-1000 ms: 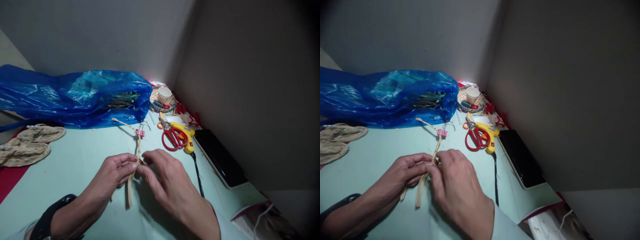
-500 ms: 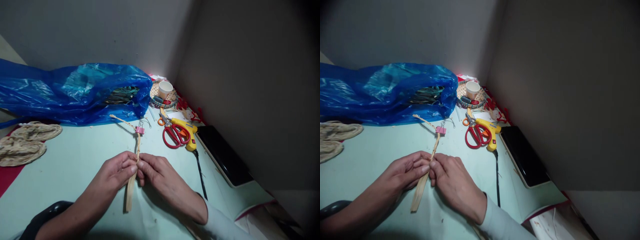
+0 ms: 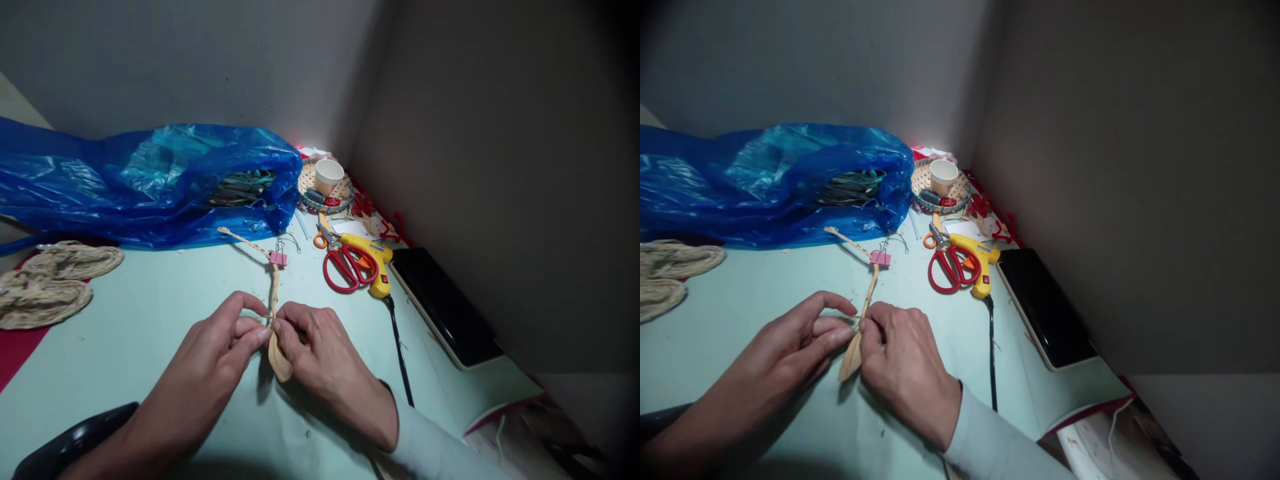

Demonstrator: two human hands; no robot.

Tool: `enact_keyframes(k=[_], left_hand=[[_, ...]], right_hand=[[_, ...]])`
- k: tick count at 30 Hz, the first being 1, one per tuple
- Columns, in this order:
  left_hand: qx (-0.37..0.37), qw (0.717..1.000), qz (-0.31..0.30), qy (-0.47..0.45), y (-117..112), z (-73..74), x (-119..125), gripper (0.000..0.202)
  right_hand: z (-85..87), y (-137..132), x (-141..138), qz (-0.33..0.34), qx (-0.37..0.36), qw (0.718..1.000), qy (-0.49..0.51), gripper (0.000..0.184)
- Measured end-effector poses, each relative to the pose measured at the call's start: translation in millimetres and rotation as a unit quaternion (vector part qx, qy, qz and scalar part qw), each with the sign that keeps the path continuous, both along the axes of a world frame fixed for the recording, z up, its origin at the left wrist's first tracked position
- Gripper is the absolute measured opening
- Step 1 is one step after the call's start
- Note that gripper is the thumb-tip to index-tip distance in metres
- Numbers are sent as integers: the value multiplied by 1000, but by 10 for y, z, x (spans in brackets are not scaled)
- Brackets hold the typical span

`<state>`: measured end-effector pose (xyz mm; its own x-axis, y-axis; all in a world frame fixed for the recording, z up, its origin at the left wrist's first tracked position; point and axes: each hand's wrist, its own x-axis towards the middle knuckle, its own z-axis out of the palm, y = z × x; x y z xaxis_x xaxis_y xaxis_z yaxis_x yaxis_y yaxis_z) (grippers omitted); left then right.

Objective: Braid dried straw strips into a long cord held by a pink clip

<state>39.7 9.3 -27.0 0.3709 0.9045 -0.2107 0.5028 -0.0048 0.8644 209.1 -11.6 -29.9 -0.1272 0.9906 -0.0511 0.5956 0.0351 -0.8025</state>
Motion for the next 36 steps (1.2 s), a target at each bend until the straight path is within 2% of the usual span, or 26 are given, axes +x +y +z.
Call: enact_keyframes(k=[3,5,8,12,14,16,19,21,24,26,27,29,32,34,36], left_hand=[[25,999,24,23,10,-19,-49,25],[15,999,13,32,9,-22,-77,22],[30,999,4,44,-53,5,-72,30],[167,984,42,44,-253,-26,27,19],[256,964,21,67,-357,-117,83,18],[324,940,-15,103,-438,-232,121,26],[378,916,-38,129,-496,-334,135,39],[383,917,-42,106,-472,-299,112,38],[331,941,-49,40,-317,-128,49,22],[256,967,-7,18,-157,-23,18,23],[200,979,21,10,-74,5,14,19],[44,998,16,-52,68,4,30,15],[-128,978,-36,-160,174,-88,80,21],[-188,960,-44,-202,179,-149,103,24],[-214,952,-40,-215,161,-180,110,27]], right_hand=[[-14,0,11,-7,-5,1000,28,29],[-27,0,14,0,-14,999,49,32],[-40,3,7,10,-38,995,95,34],[-41,-1,-2,-2,-77,973,216,34],[-43,-6,3,3,-110,951,290,34],[-48,-9,13,12,-143,922,359,32],[-70,-4,24,19,-161,894,418,27],[-92,2,27,9,-155,896,416,23],[-110,2,31,-3,-125,914,387,25],[-98,-5,36,8,-114,923,367,31],[-85,-10,38,14,-114,926,360,33],[-51,-18,38,23,-118,929,349,34],[-16,-24,34,39,-110,933,340,35],[-17,-26,36,49,-99,939,326,33],[-33,-32,49,63,-87,948,300,30]])
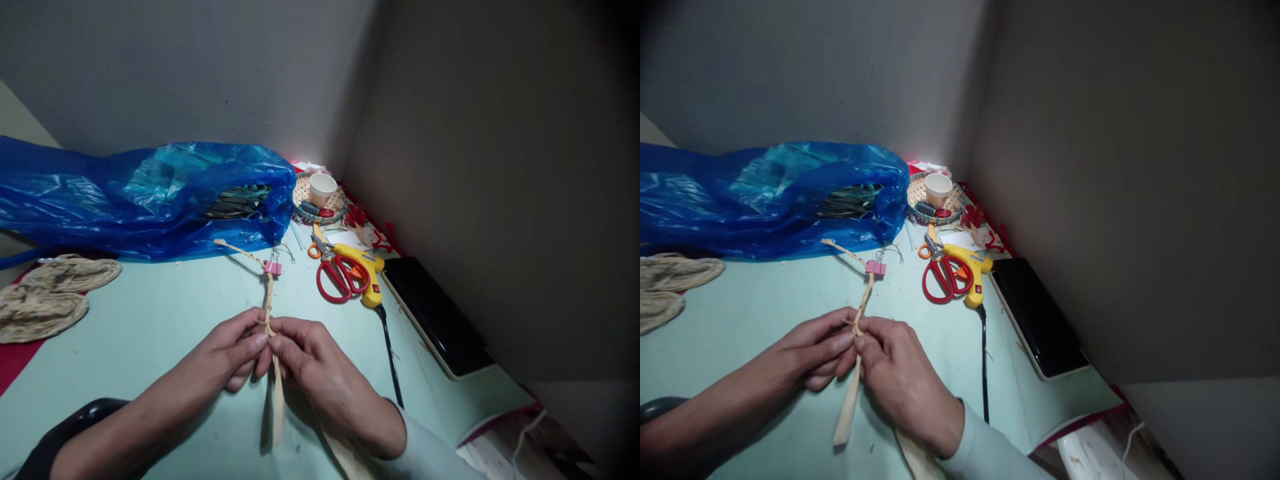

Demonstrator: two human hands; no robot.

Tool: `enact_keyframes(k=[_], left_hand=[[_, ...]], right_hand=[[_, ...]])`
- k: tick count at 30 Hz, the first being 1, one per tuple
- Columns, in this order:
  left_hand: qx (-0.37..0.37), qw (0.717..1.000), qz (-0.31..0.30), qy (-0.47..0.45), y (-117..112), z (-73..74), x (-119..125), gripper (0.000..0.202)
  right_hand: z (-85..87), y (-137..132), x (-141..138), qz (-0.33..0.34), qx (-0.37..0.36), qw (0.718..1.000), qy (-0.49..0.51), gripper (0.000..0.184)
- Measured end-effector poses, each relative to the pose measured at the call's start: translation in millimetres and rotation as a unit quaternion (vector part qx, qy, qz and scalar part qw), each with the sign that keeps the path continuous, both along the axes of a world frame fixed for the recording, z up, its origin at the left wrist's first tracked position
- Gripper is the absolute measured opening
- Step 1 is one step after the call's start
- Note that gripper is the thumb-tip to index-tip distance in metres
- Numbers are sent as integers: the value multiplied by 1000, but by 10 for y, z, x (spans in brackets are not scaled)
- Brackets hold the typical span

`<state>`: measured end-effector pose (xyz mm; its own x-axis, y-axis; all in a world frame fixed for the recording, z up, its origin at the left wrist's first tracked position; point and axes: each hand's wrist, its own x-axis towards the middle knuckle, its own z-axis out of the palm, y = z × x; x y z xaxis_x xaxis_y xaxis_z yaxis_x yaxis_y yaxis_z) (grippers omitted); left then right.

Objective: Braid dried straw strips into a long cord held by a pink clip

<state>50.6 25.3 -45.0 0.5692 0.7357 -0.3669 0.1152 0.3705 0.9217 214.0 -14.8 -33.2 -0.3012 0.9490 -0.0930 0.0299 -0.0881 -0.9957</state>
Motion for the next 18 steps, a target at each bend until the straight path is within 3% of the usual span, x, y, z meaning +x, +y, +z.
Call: enact_keyframes(k=[4,7,12,18], left_hand=[[-3,999,23,29,-36,7,-4,32],[-3,997,58,58,-50,32,2,33],[76,986,101,112,-74,58,42,29],[48,986,131,89,-135,60,38,22]], right_hand=[[-7,-42,45,13,43,994,-95,22],[45,-96,57,-22,73,964,-253,15],[118,-193,-48,-37,169,846,-504,10],[-62,-290,-328,-142,405,712,-556,24]])
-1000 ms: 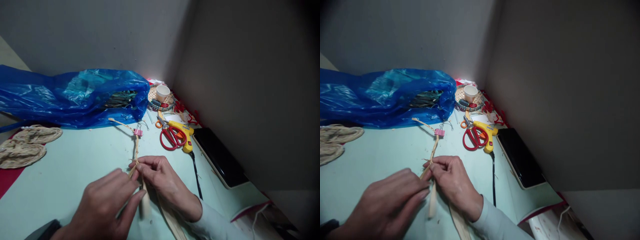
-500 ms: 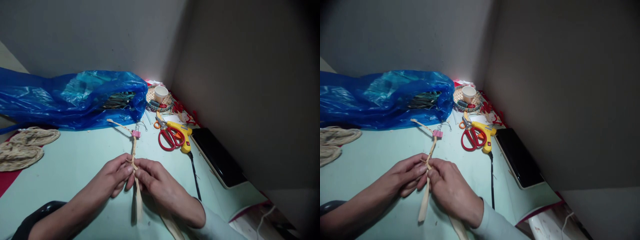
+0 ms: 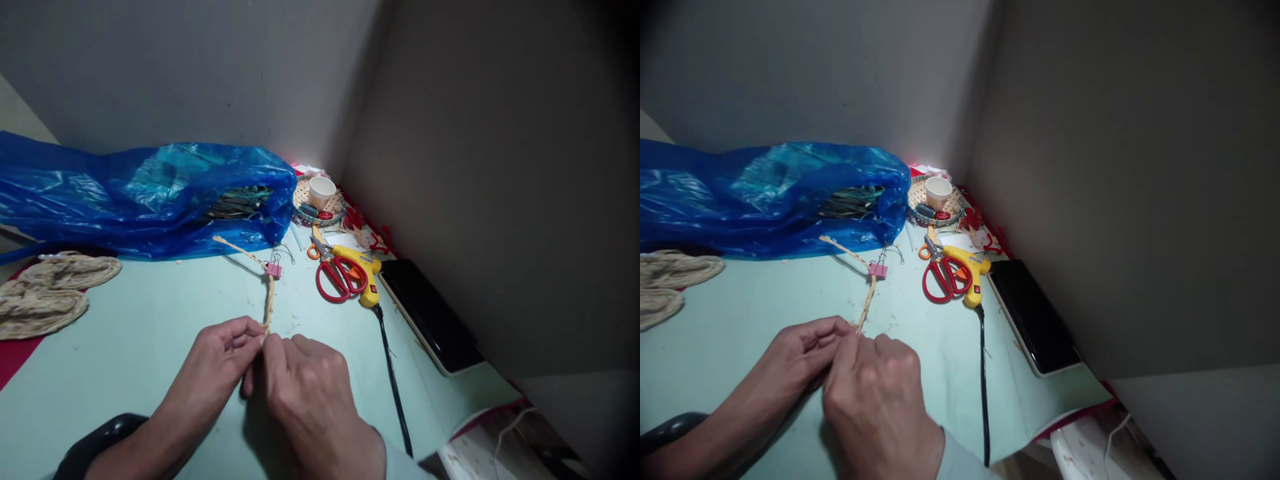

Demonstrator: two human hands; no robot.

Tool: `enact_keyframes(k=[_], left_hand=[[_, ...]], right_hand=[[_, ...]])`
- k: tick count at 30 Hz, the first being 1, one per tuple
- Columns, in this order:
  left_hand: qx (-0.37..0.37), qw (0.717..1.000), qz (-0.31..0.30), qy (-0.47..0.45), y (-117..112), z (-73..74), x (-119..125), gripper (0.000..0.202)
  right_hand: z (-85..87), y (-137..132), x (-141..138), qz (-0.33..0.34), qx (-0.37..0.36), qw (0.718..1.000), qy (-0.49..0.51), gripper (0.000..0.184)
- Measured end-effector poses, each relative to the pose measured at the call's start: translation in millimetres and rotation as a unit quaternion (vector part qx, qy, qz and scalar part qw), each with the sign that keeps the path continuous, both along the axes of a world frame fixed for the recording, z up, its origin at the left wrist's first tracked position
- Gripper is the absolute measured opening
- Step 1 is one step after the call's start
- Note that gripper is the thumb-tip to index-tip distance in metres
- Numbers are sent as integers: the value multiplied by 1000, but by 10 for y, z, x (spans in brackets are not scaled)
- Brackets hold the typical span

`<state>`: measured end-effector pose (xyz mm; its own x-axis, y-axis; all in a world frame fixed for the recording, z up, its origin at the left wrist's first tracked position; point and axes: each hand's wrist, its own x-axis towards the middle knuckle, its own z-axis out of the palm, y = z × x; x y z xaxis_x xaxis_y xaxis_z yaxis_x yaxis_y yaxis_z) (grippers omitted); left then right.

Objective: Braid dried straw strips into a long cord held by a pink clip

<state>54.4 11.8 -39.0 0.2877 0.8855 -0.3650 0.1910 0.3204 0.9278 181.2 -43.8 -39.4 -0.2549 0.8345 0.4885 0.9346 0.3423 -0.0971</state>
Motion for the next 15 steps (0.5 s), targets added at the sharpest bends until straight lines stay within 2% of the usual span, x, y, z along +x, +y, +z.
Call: enact_keyframes(k=[2,6,9,11,12,14,15], left_hand=[[-3,1000,-3,-17,-12,-1,-23,21],[-30,997,-15,-65,-11,-33,-81,26],[-35,997,-22,-66,3,-35,-122,26],[-41,997,-28,-62,8,-8,-143,26],[-47,996,-29,-63,9,12,-151,26],[-62,995,-30,-71,10,52,-156,25],[-68,994,-33,-78,12,69,-154,25]], right_hand=[[-85,-20,-85,5,34,999,-13,24],[-210,-97,-151,19,32,999,-13,24],[-155,-176,-34,65,-1,996,58,24],[-17,-185,117,78,-61,981,166,23],[66,-164,199,89,-96,965,227,23],[212,-70,332,14,-194,927,322,23],[255,-4,373,5,-243,907,345,23]])
